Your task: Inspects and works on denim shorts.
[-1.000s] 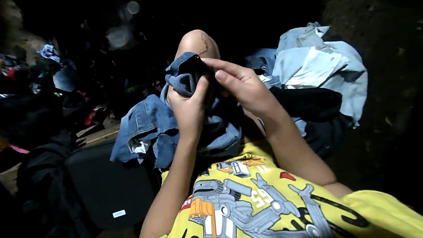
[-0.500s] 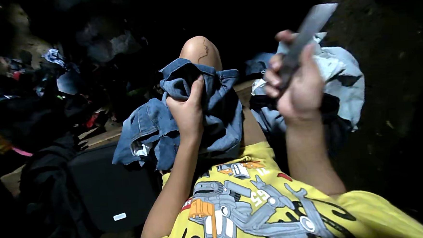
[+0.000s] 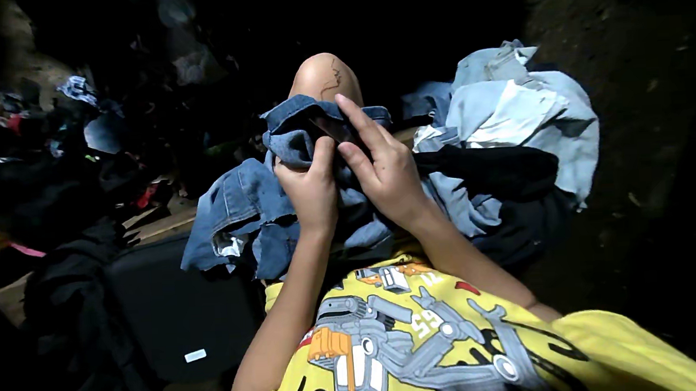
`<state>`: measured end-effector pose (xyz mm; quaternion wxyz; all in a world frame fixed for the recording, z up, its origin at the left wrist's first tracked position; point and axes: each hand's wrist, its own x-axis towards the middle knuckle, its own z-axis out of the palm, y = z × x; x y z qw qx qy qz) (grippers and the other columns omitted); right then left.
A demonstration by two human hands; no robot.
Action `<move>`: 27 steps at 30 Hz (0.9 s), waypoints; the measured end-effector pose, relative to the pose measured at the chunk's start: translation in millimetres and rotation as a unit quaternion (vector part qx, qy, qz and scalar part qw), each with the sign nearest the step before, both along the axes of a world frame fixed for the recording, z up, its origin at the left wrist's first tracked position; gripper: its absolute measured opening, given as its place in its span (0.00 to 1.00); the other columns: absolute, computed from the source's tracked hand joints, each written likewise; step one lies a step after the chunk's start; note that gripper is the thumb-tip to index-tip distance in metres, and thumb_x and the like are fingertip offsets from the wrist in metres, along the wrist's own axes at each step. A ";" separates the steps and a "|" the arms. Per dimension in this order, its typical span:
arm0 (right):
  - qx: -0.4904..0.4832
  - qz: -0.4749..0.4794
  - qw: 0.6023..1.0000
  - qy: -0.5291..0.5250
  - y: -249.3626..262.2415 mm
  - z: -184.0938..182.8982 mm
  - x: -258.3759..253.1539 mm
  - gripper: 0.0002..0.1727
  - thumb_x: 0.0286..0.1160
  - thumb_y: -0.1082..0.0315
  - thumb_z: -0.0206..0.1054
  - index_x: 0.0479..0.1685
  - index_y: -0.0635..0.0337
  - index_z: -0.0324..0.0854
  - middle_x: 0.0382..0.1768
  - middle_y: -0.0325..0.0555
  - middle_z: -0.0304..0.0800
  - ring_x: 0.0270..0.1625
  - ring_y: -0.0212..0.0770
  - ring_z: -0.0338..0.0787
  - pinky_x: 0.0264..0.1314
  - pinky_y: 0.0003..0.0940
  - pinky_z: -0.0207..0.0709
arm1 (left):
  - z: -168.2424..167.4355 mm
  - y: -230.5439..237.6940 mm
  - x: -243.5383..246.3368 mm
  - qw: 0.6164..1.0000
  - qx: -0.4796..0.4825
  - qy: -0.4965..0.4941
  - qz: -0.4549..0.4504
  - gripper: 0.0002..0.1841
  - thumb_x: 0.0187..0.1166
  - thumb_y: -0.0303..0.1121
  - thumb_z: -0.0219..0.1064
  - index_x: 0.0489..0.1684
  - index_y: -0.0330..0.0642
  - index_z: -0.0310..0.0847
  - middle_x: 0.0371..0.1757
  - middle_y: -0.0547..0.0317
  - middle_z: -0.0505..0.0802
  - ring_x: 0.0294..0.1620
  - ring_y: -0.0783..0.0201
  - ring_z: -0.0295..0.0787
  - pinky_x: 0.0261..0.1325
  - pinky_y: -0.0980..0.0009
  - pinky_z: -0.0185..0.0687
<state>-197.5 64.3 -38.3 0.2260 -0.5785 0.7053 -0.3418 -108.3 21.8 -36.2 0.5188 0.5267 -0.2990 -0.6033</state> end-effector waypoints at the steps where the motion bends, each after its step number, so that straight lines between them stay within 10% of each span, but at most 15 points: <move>1: -0.009 -0.003 1.000 0.002 -2.0 -0.4 1.3 0.28 0.90 0.60 0.56 0.88 0.55 0.68 0.44 0.53 0.85 0.35 0.46 0.87 0.28 0.39 0.80 | 0.3 0.5 -1.0 1.000 0.000 0.012 0.007 0.10 0.71 0.17 0.67 0.42 0.41 0.76 0.29 0.66 0.91 0.31 0.75 0.91 0.40 0.75 0.92; 8: 0.007 0.006 0.997 -0.082 2.2 -2.1 -0.4 0.25 0.92 0.61 0.51 0.86 0.53 0.71 0.43 0.51 0.85 0.37 0.41 0.85 0.35 0.36 0.80 | -5.3 12.3 -0.8 1.000 -0.021 0.016 0.002 0.15 0.79 0.24 0.69 0.58 0.40 0.71 0.41 0.67 0.92 0.43 0.74 0.93 0.53 0.73 0.92; 12: 0.040 0.032 0.971 -0.235 -5.5 5.5 -15.2 0.22 0.94 0.62 0.50 0.80 0.54 0.77 0.68 0.41 0.88 0.57 0.26 0.88 0.59 0.26 0.81 | -6.1 8.0 -2.0 0.999 -0.022 0.012 0.027 0.15 0.73 0.19 0.70 0.53 0.36 0.73 0.37 0.63 0.93 0.41 0.71 0.94 0.52 0.70 0.93; 17: 0.054 0.035 0.915 -0.399 -9.6 13.9 -28.5 0.20 0.91 0.67 0.50 0.72 0.61 0.80 0.38 0.26 0.85 0.28 0.16 0.75 0.28 0.12 0.68 | -3.9 3.1 5.7 0.999 -0.030 -0.013 -0.034 0.13 0.72 0.21 0.70 0.50 0.40 0.74 0.36 0.67 0.92 0.40 0.74 0.93 0.51 0.72 0.92; 22: 0.058 0.087 0.946 -0.306 -6.6 20.4 -35.5 0.21 0.91 0.64 0.54 0.77 0.56 0.80 0.73 0.37 0.85 0.62 0.23 0.86 0.63 0.21 0.80 | 0.6 -11.0 17.9 0.993 -0.041 0.007 -0.111 0.06 0.74 0.23 0.72 0.42 0.43 0.83 0.34 0.69 0.94 0.38 0.75 0.93 0.48 0.73 0.92; 27: 0.049 0.055 0.991 -0.112 -1.8 15.1 -27.1 0.24 0.89 0.62 0.57 0.82 0.47 0.77 0.50 0.44 0.88 0.42 0.36 0.86 0.40 0.35 0.81 | -1.2 -10.7 11.4 0.996 -0.030 0.002 -0.080 0.07 0.73 0.18 0.69 0.36 0.42 0.82 0.29 0.67 0.93 0.33 0.75 0.93 0.42 0.75 0.92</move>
